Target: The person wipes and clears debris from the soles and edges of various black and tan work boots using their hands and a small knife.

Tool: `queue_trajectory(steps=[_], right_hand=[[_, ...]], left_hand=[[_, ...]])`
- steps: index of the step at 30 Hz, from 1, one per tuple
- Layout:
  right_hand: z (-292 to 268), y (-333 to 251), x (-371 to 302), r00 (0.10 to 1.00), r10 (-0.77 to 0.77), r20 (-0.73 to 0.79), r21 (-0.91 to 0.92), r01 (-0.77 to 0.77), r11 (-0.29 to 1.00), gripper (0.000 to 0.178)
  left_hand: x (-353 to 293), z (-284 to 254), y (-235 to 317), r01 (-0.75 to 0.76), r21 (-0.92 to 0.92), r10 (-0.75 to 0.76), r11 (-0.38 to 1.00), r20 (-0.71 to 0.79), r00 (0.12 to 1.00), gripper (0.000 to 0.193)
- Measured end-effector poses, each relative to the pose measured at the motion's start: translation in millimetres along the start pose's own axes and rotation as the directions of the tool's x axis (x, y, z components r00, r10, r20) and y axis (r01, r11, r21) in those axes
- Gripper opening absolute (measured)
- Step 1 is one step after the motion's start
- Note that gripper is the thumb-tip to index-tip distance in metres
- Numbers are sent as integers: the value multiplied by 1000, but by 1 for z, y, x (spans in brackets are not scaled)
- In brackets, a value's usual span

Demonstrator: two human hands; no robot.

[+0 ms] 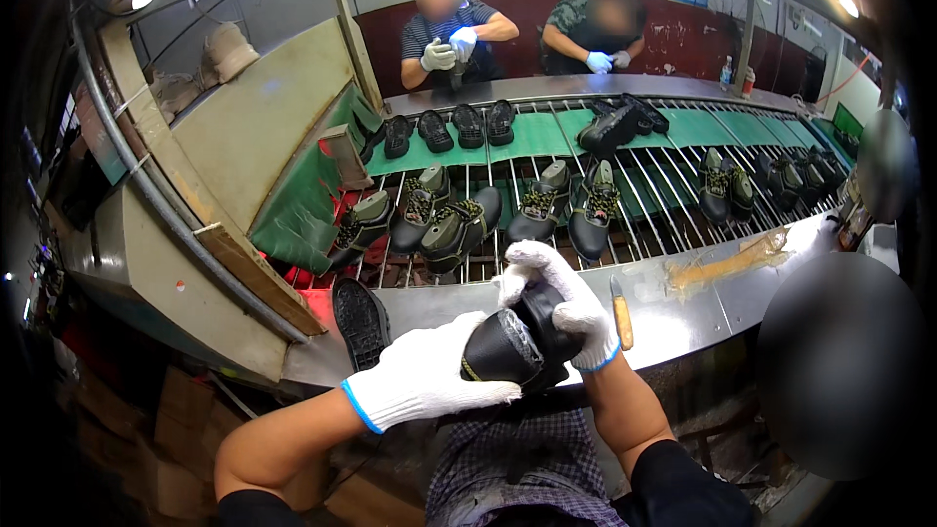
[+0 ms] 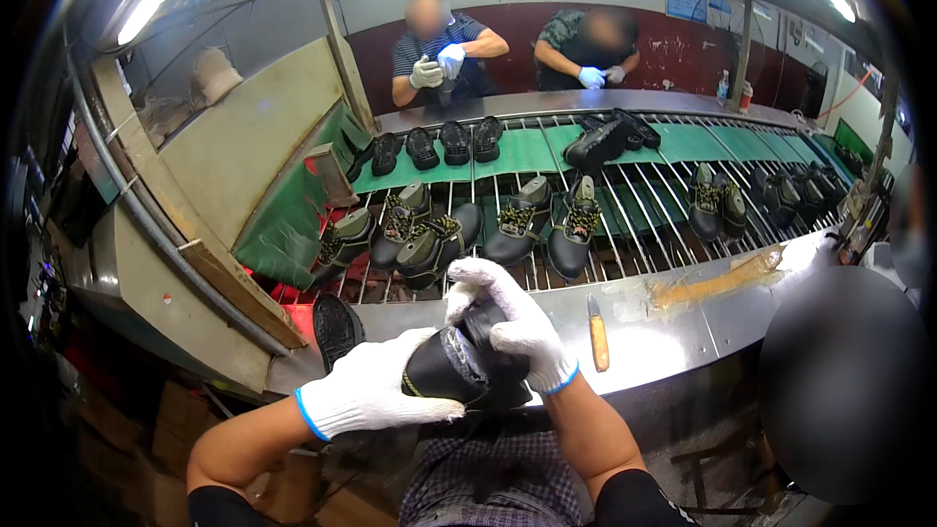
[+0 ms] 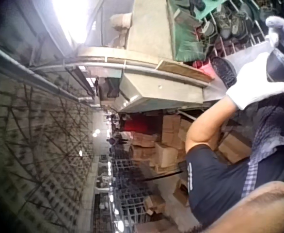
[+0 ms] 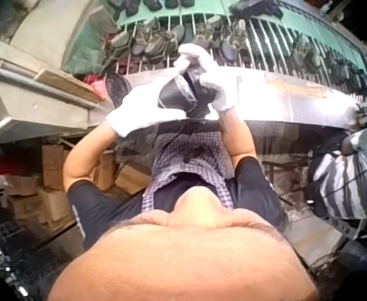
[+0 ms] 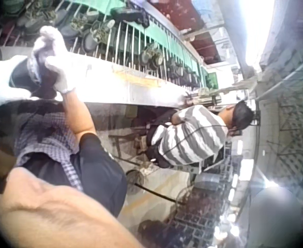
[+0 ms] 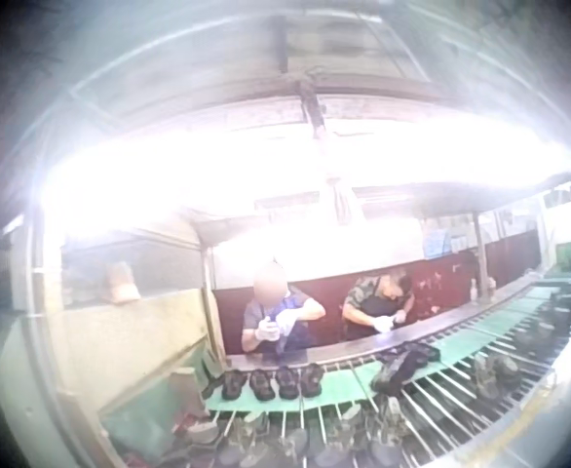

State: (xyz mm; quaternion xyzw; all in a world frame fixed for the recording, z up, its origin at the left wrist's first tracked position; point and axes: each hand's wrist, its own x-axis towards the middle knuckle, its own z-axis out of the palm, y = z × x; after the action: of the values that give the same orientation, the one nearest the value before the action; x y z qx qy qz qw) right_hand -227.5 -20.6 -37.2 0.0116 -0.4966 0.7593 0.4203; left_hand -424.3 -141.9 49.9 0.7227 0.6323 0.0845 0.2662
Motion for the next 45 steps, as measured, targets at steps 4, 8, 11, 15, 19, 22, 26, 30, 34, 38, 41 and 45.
queue_trajectory(steps=[4, 8, 11, 15, 19, 22, 26, 30, 34, 38, 41, 45], right_hand=[[-6, -14, 18, 991, 115, 71, -220, -96, 971, 94], [-11, -14, 17, 992, 111, 53, -188, -99, 977, 96], [-14, -15, 10, 997, 75, 7, -217, -71, 974, 96], [-28, -18, 4, 998, 55, 23, -245, -48, 968, 99], [-41, -21, -14, 999, -20, 40, -213, 28, 977, 99], [-44, -34, -30, 1000, 0, 25, -181, 5, 983, 97], [-43, -59, -51, 998, 57, 27, -265, -48, 963, 83], [-25, -82, -79, 981, 164, -107, -303, -189, 934, 65], [-8, -85, -114, 940, 201, -274, -311, -285, 907, 67], [15, -88, -147, 940, 137, -312, -537, -294, 790, 73], [40, -79, -175, 896, 89, -434, -611, -366, 702, 72], [74, -64, -197, 784, -83, -616, -687, -482, 543, 53]], left_hand=[[10, -7, 11, 23, 59, -25, 998, 39, 999, 100], [17, -8, 15, -5, 60, 3, 998, 41, 999, 96], [21, -7, 20, -34, 77, 32, 996, 24, 999, 95], [27, 0, 30, -33, 87, 30, 996, 32, 999, 92], [24, -2, 57, -76, 147, 68, 986, 59, 996, 87], [26, 8, 63, -213, 92, 214, 973, -6, 977, 86], [34, 24, 74, -281, 101, 284, 954, -24, 958, 98], [33, 45, 76, -499, 78, 503, 863, -213, 838, 87], [32, 90, 51, -725, 79, 669, 684, -463, 581, 82], [20, 114, 47, -773, 44, 704, 633, -448, 551, 83], [14, 141, 37, -832, 155, 776, 533, -482, 407, 83], [4, 155, 45, -825, 200, 806, 529, -423, 414, 19]])
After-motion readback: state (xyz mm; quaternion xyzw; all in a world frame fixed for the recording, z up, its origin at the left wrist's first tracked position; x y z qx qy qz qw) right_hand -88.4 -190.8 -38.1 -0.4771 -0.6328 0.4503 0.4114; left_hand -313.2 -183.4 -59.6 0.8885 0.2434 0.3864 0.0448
